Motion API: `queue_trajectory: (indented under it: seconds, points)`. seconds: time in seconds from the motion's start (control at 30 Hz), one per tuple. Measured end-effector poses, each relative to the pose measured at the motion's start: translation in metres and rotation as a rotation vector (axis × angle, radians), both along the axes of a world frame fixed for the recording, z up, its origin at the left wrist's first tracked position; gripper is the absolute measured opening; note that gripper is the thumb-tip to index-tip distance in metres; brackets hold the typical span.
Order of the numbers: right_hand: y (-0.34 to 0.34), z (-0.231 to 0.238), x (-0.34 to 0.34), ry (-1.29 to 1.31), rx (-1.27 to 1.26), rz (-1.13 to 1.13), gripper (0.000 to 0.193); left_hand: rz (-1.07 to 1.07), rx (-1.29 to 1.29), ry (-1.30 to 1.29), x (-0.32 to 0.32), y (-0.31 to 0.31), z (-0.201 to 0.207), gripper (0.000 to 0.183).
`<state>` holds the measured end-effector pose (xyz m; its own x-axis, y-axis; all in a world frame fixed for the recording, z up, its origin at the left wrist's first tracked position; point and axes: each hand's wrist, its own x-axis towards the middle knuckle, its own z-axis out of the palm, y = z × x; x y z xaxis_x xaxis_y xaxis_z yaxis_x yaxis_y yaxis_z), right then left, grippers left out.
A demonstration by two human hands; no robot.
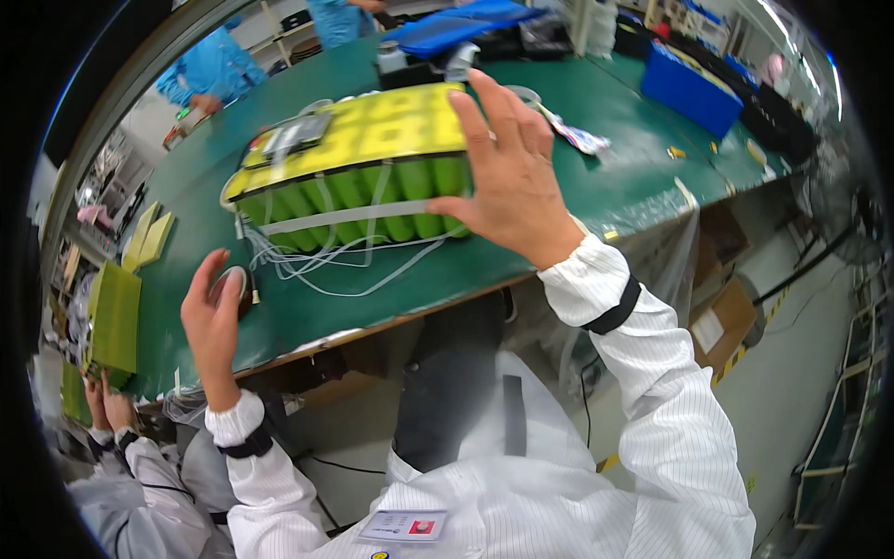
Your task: The person assembles a battery pack by arranging green cylindrical cells, routing white sensor wires, and securing them with tape. They handle red and black power leads and a small circuit board, organizing the wiring and taping connections on a green workbench.
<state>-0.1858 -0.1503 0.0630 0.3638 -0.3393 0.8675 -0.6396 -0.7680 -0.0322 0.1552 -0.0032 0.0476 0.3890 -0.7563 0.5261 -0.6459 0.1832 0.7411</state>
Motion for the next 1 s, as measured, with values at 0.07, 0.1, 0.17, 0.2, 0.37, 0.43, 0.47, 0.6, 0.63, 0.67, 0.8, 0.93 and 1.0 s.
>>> queue_trajectory:
  seconds: [0.07, 0.1, 0.17, 0.2, 0.37, 0.43, 0.47, 0.6, 0.63, 0.67, 0.8, 0.93, 1.0]
  points:
    - [-0.007, -0.004, 0.012, 0.021, -0.011, -0.008, 0.119, 0.069, 0.172, -0.16, 0.017, -0.007, -0.004, 0.047]
    - [-0.005, -0.001, 0.005, 0.036, -0.048, -0.043, 0.12, 0.001, 0.085, -0.227, 0.015, -0.022, -0.014, 0.051]
    - [-0.001, -0.003, 0.012, 0.056, -0.092, -0.095, 0.122, -0.035, 0.027, -0.284, 0.012, -0.031, -0.031, 0.056]
    - [0.001, -0.006, 0.017, 0.048, -0.102, -0.115, 0.123, -0.049, 0.032, -0.259, 0.006, -0.038, -0.036, 0.056]
    - [0.01, -0.014, 0.05, 0.027, -0.145, -0.205, 0.122, -0.026, 0.003, -0.131, 0.005, -0.039, -0.033, 0.058]
    - [0.019, -0.011, 0.059, 0.059, -0.14, -0.228, 0.117, -0.032, -0.023, -0.214, 0.011, -0.035, -0.031, 0.056]
    - [0.027, -0.006, 0.065, 0.094, -0.124, -0.237, 0.115, -0.026, -0.03, -0.256, 0.016, -0.033, -0.03, 0.055]
    - [0.048, 0.045, 0.076, 0.18, -0.108, -0.025, 0.105, 0.132, -0.259, -0.041, 0.025, -0.034, -0.022, 0.028]
    - [0.053, 0.054, 0.087, 0.227, -0.099, 0.006, 0.103, 0.164, -0.316, 0.026, 0.024, -0.032, -0.021, 0.024]
    - [0.056, 0.06, 0.105, 0.276, -0.092, 0.035, 0.102, 0.196, -0.375, 0.096, 0.023, -0.031, -0.021, 0.021]
    - [-0.025, 0.047, 0.151, 0.423, -0.52, 0.059, 0.094, 0.263, -0.584, 0.165, 0.03, -0.028, -0.025, 0.012]
    - [-0.008, 0.041, 0.191, 0.532, -0.283, -0.028, 0.09, 0.341, -0.666, 0.183, 0.04, -0.021, -0.031, 0.011]
    - [0.02, 0.052, 0.197, 0.568, -0.093, 0.014, 0.084, 0.341, -0.623, 0.163, 0.041, -0.017, -0.031, 0.013]
